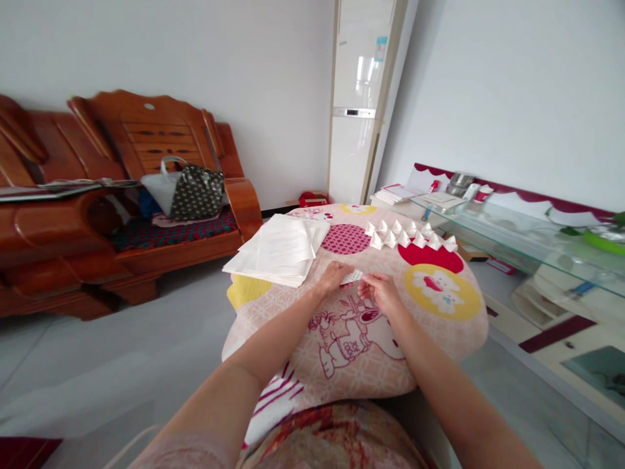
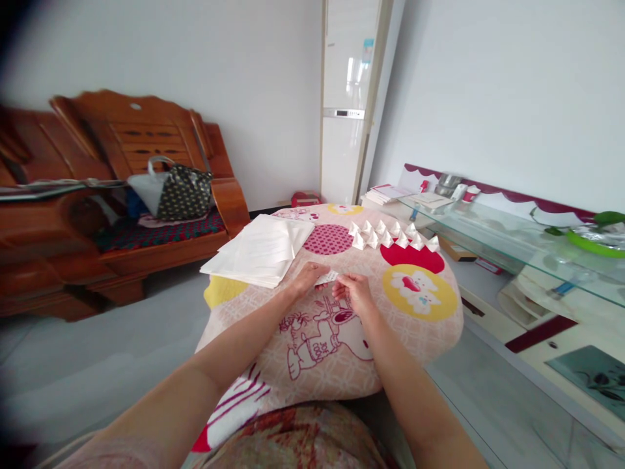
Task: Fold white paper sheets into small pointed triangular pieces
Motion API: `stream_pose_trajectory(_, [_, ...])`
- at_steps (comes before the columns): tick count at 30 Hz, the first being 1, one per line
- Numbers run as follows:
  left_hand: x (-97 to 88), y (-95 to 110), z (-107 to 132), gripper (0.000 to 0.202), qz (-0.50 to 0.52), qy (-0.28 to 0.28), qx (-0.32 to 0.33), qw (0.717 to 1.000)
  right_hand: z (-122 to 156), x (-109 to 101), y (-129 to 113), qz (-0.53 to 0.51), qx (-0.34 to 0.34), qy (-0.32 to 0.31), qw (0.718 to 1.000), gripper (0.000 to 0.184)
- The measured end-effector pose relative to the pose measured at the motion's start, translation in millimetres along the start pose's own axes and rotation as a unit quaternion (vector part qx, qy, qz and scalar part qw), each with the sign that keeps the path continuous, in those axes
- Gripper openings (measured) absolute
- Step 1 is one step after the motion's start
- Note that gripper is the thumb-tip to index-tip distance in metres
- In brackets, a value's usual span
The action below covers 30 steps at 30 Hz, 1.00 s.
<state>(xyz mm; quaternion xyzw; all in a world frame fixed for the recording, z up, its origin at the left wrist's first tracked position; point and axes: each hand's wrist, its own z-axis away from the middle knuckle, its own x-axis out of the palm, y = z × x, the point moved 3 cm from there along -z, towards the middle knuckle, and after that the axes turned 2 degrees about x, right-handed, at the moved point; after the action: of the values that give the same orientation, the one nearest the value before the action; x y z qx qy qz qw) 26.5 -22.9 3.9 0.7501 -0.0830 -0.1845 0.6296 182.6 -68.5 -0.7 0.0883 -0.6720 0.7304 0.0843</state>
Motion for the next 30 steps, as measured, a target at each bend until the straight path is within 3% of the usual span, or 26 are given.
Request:
stream_pose_trajectory(6, [4.3,1.4,-1.5,0.053,-0.033,0.043,0.042,0.998,0.1,1.6,5.3,-0.001,0.010,-0.014,1.000,0.031])
stream_pose_trajectory(15, [11.4,-4.6,-0.8,0.050,-0.008,0.026,0.009,1.000,3.5,4.7,2.3,0.047,0.000,0.016,0.999,0.029])
stream_pose_trajectory(20, [11.6,-2.9,-0.7,0.044,0.010,0.034,-0.011,0.999,4.0,7.3,3.8,0.051,0.010,-0.004,0.999,0.028])
stream_pose_trajectory(30, [11.2,-1.3,-0.9,0.047,0.029,0.028,0.002,0.999,5.6,4.3,2.8,0.051,0.007,0.016,0.999,0.026])
